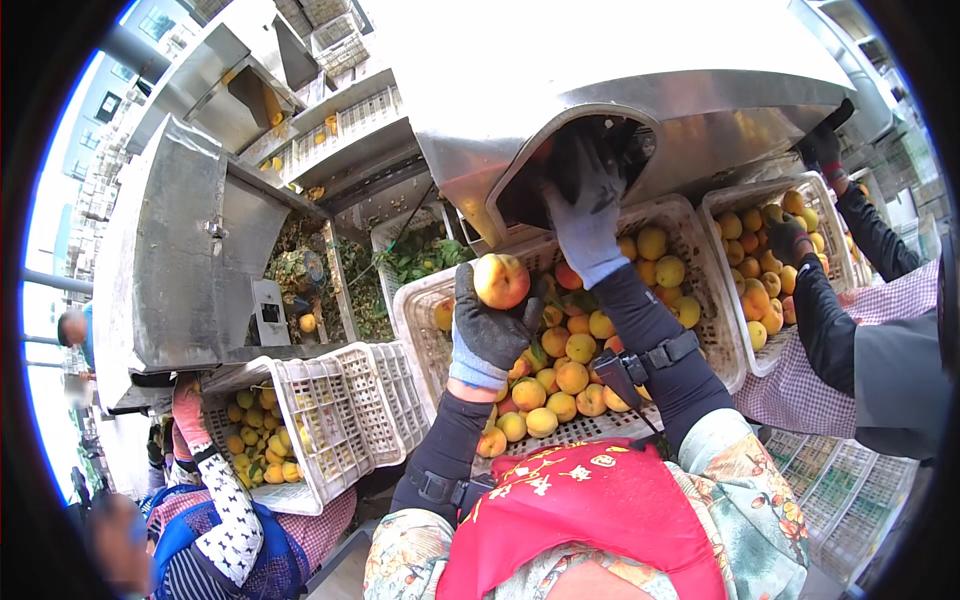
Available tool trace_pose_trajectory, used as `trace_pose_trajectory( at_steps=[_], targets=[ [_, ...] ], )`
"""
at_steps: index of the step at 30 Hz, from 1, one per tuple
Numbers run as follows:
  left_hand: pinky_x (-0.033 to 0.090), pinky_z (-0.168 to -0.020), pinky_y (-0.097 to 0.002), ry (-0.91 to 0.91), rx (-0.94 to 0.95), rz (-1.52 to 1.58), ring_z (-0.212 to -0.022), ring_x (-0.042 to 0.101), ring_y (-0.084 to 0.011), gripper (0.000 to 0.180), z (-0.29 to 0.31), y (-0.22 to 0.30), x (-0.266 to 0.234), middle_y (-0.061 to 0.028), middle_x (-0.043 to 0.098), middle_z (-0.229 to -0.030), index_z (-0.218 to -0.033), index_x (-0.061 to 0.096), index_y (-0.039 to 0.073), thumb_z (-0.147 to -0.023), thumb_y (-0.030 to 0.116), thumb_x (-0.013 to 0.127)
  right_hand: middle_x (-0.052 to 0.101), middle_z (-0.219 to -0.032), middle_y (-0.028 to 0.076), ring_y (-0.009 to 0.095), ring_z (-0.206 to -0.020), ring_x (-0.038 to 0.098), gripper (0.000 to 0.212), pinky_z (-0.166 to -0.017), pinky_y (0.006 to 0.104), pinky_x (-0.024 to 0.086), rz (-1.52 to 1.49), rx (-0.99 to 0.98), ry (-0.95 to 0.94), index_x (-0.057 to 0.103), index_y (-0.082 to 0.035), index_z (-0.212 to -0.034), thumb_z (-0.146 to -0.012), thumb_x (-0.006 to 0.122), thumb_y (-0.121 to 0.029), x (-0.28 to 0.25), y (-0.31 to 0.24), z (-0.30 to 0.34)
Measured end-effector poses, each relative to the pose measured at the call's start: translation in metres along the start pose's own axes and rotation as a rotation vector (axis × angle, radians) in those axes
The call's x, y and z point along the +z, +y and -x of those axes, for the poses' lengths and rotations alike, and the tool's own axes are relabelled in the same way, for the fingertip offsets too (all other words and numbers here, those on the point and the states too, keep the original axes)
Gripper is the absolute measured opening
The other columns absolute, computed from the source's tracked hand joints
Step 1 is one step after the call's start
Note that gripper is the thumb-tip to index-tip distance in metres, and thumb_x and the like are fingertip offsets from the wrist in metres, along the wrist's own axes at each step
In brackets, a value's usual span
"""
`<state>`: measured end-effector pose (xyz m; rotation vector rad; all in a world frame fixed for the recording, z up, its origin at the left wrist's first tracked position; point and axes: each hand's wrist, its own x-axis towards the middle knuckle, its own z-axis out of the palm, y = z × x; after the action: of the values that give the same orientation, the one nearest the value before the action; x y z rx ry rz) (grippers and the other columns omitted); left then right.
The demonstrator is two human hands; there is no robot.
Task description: Sorting fruit from crates into a processing machine.
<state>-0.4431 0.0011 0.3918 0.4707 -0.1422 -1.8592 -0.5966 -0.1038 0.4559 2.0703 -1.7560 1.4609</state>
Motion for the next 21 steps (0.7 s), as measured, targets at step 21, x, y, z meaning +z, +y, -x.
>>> trace_pose_trajectory(
  at_steps=[21],
  targets=[
    [0.045, -0.063, -0.0240, 0.484, 0.026, -1.122, -0.077, 0.056, -0.0090, 0.039, 0.011, -0.034, -0.081, -0.0046, 0.065, -0.095, -0.116, 0.061, 0.001, -0.087, 0.027, 0.066, 0.053, -0.125, 0.023, 0.040, -0.114, 0.049, 0.081, -0.104, 0.0492, 0.033, -0.014, -0.016, -0.128, 0.044, 0.001, -0.133, -0.071, 0.077, -0.038, 0.013, 0.006, 0.011]
  ],
)
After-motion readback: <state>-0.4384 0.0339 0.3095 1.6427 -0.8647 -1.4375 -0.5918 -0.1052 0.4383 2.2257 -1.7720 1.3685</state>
